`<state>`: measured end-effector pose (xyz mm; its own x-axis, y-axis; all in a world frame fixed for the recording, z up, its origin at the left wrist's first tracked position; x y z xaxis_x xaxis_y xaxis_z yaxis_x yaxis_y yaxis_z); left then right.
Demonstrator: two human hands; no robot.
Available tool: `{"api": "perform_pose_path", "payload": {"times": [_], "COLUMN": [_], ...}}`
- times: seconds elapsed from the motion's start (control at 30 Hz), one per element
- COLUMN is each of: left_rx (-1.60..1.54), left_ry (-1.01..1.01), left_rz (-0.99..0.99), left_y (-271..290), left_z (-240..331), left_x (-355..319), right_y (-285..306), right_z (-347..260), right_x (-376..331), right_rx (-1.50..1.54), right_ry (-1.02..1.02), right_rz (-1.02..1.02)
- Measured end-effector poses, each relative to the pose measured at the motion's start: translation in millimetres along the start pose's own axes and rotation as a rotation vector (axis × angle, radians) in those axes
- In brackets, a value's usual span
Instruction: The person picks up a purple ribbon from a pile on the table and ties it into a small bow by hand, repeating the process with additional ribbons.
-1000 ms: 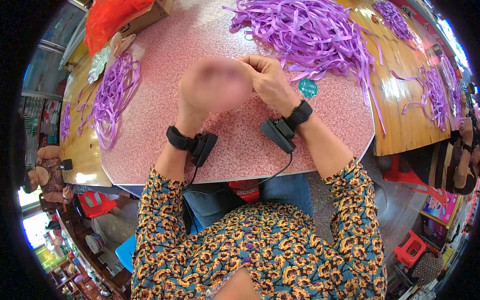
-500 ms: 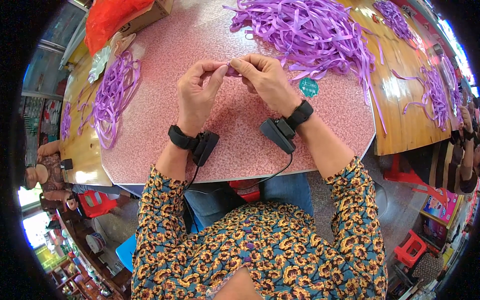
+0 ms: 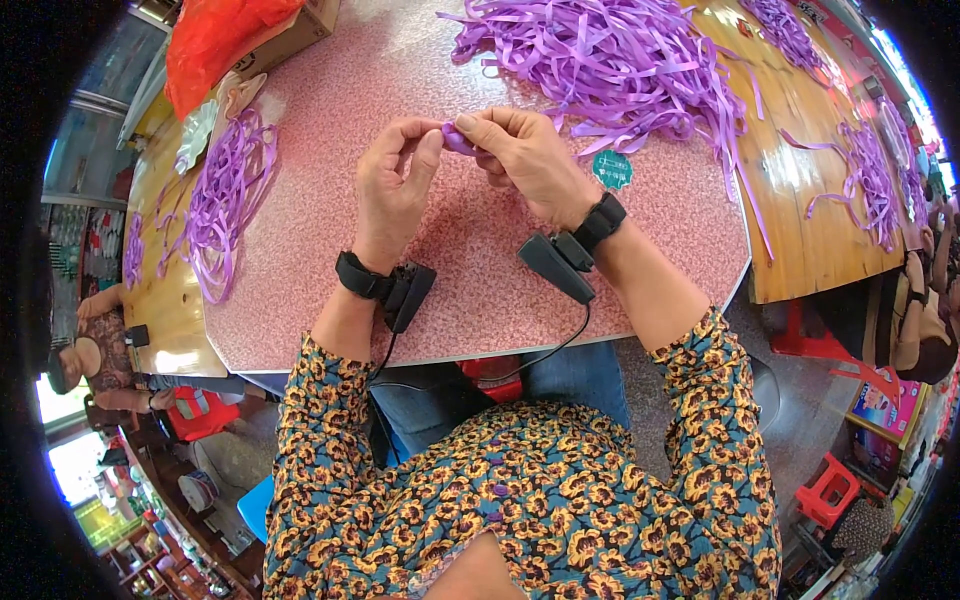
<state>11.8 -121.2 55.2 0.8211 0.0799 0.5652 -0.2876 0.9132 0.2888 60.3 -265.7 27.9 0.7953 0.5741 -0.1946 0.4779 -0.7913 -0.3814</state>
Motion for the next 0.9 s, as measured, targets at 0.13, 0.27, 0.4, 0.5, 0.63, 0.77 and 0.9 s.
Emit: {"api": "perform_pose_path", "payload": {"times": [0.13, 0.27, 0.4, 0.5, 0.63, 0.77, 0.9], "left_rx": [0.034, -0.043, -0.054, -0.042, -0.071, -0.229, -0.302], "left_ry": [-0.015, 0.041, 0.13, 0.157, 0.159, 0.231, 0.268], "left_rz": [-0.023, 0.012, 0.039, 0.045, 0.036, -0.006, -0.036], "left_y": [-0.4, -3.1, -3.4, -2.4, -1.8, -5.6, -6.2], "left_z": [-0.8, -8.9, -12.4, -15.6, -15.9, -12.5, -16.8], "left_x": [0.5, -2.3, -3.3, -4.8, -5.3, -6.2, -6.8], "right_y": [4.8, 1.8, 0.0, 0.5, -3.3, -2.8, -3.6], "right_z": [-0.3, -7.6, -6.8, -5.7, -10.9, -12.9, -13.9], "right_x": [1.4, -1.4, -2.4, -1.7, -5.3, -4.9, -4.0], "right_rx": [-0.162, -0.382, -0.509, -0.621, -0.611, -0.656, -0.664], "right_ry": [0.116, 0.285, 0.46, 0.495, 0.554, 0.609, 0.61], "right_rz": [0.095, 0.135, 0.147, 0.178, 0.193, 0.164, 0.167]}}
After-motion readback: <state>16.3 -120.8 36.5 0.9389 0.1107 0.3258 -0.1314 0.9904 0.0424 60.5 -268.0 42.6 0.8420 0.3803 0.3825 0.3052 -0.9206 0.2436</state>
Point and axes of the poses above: each hand's wrist, its own x-axis towards the middle knuckle, its own y-axis out of the back of the hand, z = x × y, the point moved 5 cm from there along x, towards the middle knuckle, and after that the axes turned 3 degrees about -y, right-handed, at the moved point
